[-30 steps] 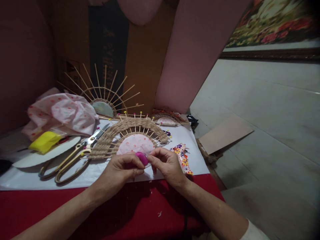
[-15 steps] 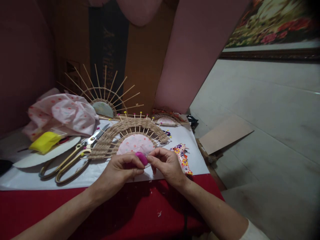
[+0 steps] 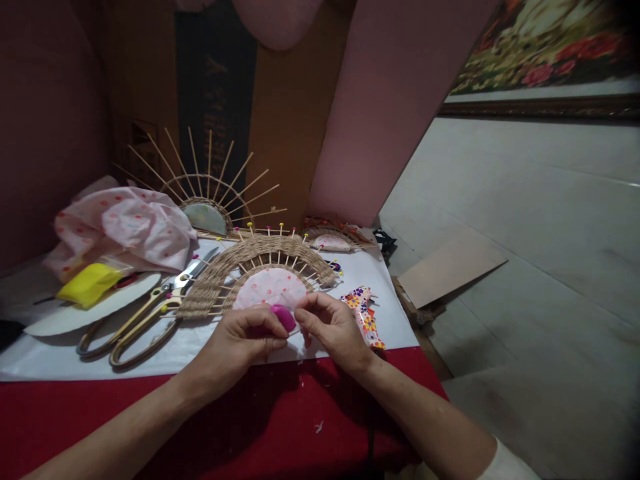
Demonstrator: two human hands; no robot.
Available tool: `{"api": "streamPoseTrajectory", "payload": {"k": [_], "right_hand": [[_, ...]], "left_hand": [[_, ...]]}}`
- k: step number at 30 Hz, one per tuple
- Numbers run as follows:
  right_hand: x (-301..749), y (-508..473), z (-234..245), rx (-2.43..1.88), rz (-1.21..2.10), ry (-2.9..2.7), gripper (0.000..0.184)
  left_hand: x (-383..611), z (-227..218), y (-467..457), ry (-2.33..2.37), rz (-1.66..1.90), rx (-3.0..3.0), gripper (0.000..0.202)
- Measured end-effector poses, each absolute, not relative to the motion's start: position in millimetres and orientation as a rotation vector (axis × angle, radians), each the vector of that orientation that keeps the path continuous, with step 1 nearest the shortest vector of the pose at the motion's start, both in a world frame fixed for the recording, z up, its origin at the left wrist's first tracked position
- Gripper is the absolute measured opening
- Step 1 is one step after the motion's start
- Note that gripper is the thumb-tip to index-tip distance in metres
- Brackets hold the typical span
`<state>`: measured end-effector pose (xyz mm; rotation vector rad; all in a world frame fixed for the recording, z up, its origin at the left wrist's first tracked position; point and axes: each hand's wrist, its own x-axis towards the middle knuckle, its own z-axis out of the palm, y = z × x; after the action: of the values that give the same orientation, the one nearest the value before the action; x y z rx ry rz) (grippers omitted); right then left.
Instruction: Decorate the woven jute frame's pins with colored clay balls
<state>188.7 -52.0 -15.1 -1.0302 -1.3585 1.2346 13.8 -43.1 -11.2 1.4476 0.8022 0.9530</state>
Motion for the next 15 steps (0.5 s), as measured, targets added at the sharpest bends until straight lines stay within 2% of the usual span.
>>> {"api": "streamPoseTrajectory", "payload": {"k": [7, 15], "right_hand": [[190.3, -54.2, -18.2, -1.095, 1.045, -1.463, 0.022], [190.9, -56.2, -17.8, -1.123, 0.978, -1.519, 0.021]], "left_hand": [[14.1, -16.9, -43.6, 0.791, 0.902, 1.533, 0.006], [13.8, -19.0, -44.0, 0.804, 0.866, 1.561, 0.008]]}}
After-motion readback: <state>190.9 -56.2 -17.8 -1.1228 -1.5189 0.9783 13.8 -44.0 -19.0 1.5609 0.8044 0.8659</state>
